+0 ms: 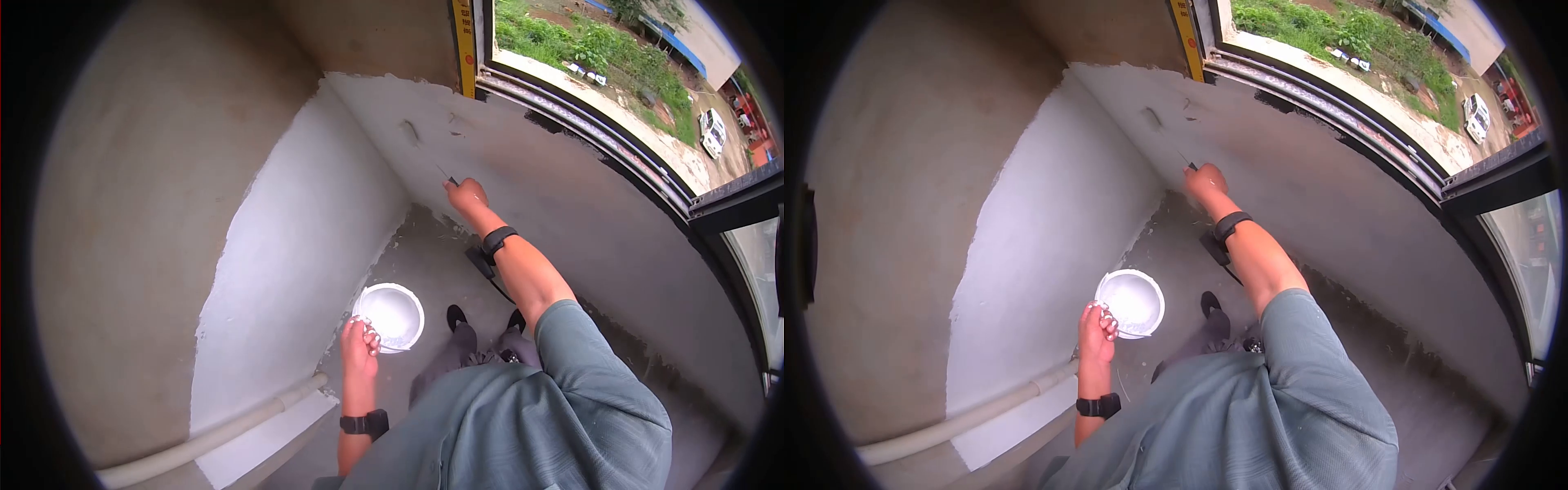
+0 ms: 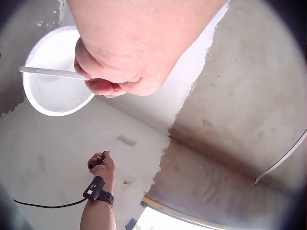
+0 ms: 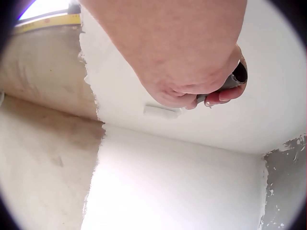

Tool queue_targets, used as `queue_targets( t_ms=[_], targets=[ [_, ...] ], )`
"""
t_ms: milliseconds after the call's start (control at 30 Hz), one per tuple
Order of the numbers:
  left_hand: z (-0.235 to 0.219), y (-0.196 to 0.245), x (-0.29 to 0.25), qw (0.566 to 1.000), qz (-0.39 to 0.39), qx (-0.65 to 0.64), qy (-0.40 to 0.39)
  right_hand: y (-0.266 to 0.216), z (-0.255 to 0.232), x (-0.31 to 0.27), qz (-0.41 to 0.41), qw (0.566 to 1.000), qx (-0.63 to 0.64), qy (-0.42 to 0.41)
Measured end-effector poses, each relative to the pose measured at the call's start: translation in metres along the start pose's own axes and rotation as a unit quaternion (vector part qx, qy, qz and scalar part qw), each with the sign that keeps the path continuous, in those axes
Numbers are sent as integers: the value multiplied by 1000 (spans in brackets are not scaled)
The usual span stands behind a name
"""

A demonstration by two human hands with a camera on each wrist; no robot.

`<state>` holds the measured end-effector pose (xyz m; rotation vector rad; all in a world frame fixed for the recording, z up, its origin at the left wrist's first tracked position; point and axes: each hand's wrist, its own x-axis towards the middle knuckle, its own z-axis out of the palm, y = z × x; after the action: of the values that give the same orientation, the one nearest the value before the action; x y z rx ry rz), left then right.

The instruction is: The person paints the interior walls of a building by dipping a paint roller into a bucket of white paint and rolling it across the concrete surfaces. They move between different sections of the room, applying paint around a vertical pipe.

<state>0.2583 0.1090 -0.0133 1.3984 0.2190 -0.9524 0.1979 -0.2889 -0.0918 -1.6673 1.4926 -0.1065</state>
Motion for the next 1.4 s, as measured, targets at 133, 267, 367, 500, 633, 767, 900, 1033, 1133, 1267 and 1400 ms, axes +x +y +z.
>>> queue_targets(
  t_ms=[133,267,367,500,633,767,900,1033,1133,1267,1400],
  targets=[
    [10,-9,1,1000,-4,11,-23,79,-40,-32,4,1000,-11,29],
    [32,-18,-3,999,-11,31,-25,146,-75,-62,-7,994,-35,103],
    [53,-20,1,998,-8,39,-48,206,-112,-92,5,994,-36,106],
    [82,-28,-1,997,-10,43,-69,267,-150,-126,39,992,-50,110],
    [105,-38,-6,994,-13,45,-94,314,-190,-169,20,988,-36,147],
    [126,-53,-8,992,-12,39,-116,336,-239,-221,21,973,-117,196],
    [143,-64,-13,990,-21,45,-129,353,-284,-260,30,953,-178,243],
    [150,-70,-14,990,-24,32,-133,357,-294,-255,18,949,-196,246],
    [149,-74,-16,991,-24,27,-129,342,-277,-228,7,957,-194,216],
    [139,-71,-17,993,-22,25,-116,307,-237,-177,-11,967,-192,164],
    [124,-65,-22,994,-14,22,-105,281,-202,-130,-10,971,-209,114]
  ],
)
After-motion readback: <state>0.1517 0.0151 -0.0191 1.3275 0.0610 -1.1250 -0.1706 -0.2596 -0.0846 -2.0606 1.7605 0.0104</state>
